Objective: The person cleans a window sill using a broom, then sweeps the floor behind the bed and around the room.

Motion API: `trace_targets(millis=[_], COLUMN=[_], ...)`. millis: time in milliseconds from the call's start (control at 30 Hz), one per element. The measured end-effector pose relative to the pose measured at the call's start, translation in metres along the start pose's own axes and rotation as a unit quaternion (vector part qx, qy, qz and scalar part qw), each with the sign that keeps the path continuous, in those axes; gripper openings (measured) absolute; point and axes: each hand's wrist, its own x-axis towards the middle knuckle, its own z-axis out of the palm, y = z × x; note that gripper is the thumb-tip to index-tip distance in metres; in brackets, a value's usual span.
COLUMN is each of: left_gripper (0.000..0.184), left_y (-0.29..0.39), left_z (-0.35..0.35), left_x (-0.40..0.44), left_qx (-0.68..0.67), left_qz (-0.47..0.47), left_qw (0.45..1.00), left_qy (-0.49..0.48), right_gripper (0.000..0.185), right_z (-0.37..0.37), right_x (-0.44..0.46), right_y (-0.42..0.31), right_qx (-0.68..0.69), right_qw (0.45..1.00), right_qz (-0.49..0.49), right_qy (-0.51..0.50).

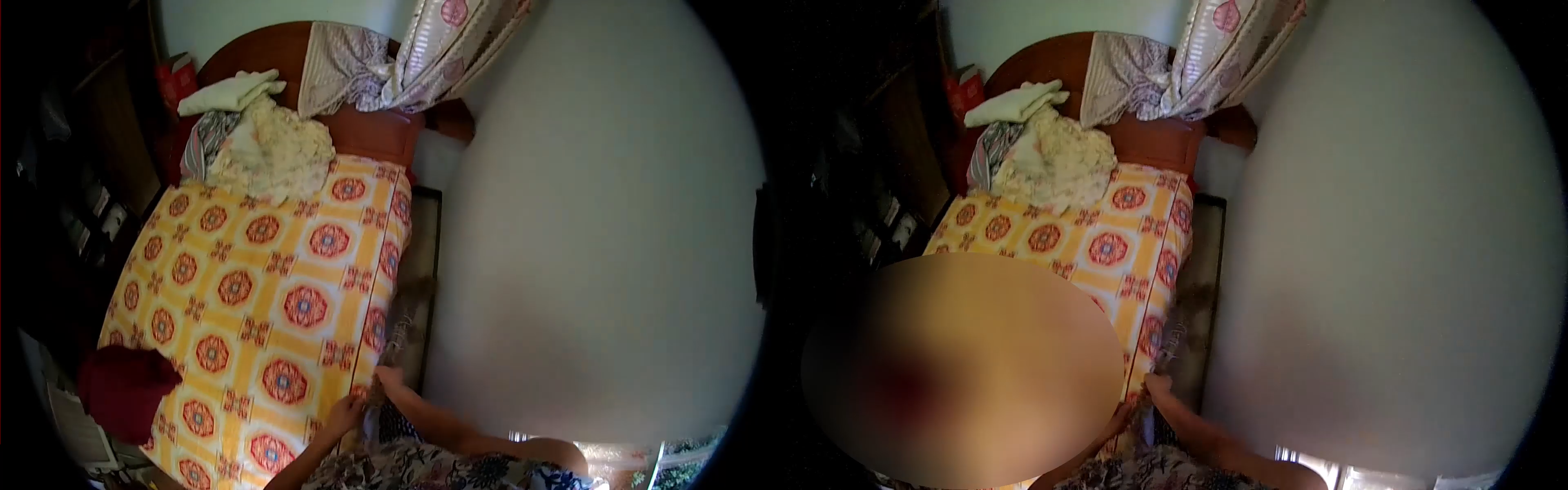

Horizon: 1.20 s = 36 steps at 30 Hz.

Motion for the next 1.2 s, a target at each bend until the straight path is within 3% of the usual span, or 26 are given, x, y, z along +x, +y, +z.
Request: trace_targets(millis=[67, 133, 200, 267, 333, 400, 433, 467, 500, 567, 600, 733, 800, 833, 867, 933, 967, 1033, 1100, 1200], left_gripper=[0.033, 0.033, 0.032, 0.031, 0.032, 0.035, 0.036, 0.038, 0.038, 0.041, 0.041, 0.043, 0.043, 0.043, 0.043, 0.043, 0.043, 0.042, 0.045, 0.044], left_y=[0.048, 0.009, 0.011, -0.011, -0.022, -0.040, -0.043, -0.040, -0.038, -0.038, -0.039, -0.053, -0.045, -0.049, -0.051, -0.055, -0.057, -0.058, -0.065, -0.073], left_z=[-0.018, -0.026, -0.038, -0.044, -0.047, -0.048, -0.046, -0.048, -0.049, -0.051, -0.052, -0.057, -0.062, -0.063, -0.063, -0.065, -0.066, -0.063, -0.064, -0.066], left_x=[0.014, 0.067, 0.104, 0.154, 0.209, 0.263, 0.288, 0.312, 0.332, 0.364, 0.374, 0.403, 0.402, 0.403, 0.404, 0.407, 0.408, 0.409, 0.412, 0.415], left_qx=[-0.068, 0.004, 0.180, 0.223, 0.262, 0.296, 0.307, 0.320, 0.316, 0.055, 0.053, -0.014, -0.002, -0.001, -0.035, -0.067, -0.055, -0.049, -0.064, -0.077], left_qz=[-0.121, -0.110, -0.105, -0.122, -0.147, -0.171, -0.176, -0.181, -0.183, -0.265, -0.269, -0.286, -0.307, -0.312, -0.309, -0.306, -0.314, -0.314, -0.338, -0.315], left_qw=[0.990, 0.994, 0.976, 0.963, 0.951, 0.938, 0.934, 0.929, 0.930, 0.961, 0.960, 0.950, 0.944, 0.942, 0.942, 0.941, 0.937, 0.935, 0.926, 0.930], left_qy=[0.015, 0.021, 0.057, 0.084, 0.076, 0.064, 0.053, 0.043, 0.040, -0.059, -0.062, -0.123, -0.123, -0.121, -0.122, -0.127, -0.139, -0.160, -0.158, -0.175], right_gripper=[0.043, 0.052, 0.018, 0.027, 0.038, 0.044, 0.044, 0.045, 0.047, 0.047, 0.047, 0.046, 0.043, 0.040, 0.040, 0.041, 0.041, 0.046, 0.051, 0.052], right_z=[-0.030, -0.060, -0.080, -0.108, -0.127, -0.126, -0.133, -0.139, -0.141, -0.136, -0.133, -0.148, -0.159, -0.162, -0.166, -0.191, -0.190, -0.183, -0.167, -0.150], right_x=[0.046, 0.089, 0.145, 0.219, 0.250, 0.348, 0.362, 0.371, 0.373, 0.345, 0.342, 0.409, 0.461, 0.451, 0.466, 0.504, 0.494, 0.463, 0.427, 0.357], right_y=[-0.040, -0.071, -0.099, -0.120, -0.166, -0.174, -0.181, -0.193, -0.209, -0.251, -0.268, -0.290, -0.266, -0.252, -0.241, -0.207, -0.194, -0.175, -0.150, -0.200], right_qx=[0.025, 0.045, 0.123, 0.164, 0.077, 0.058, 0.050, 0.072, 0.095, 0.143, 0.195, 0.223, 0.040, 0.100, 0.100, -0.133, -0.132, -0.157, -0.099, -0.005], right_qw=[0.998, 0.994, 0.982, 0.980, 0.965, 0.918, 0.919, 0.951, 0.974, 0.967, 0.951, 0.936, 0.963, 0.976, 0.977, 0.975, 0.974, 0.967, 0.945, 0.933], right_qz=[-0.046, -0.080, -0.133, -0.088, -0.215, -0.295, -0.292, -0.236, -0.177, -0.207, -0.239, -0.271, -0.235, -0.166, -0.164, -0.053, -0.051, -0.088, -0.196, -0.258], right_qy=[-0.028, -0.053, 0.053, 0.067, 0.130, 0.260, 0.262, 0.185, 0.107, 0.048, -0.011, -0.037, 0.124, 0.100, 0.097, 0.171, 0.175, 0.181, 0.242, 0.252])
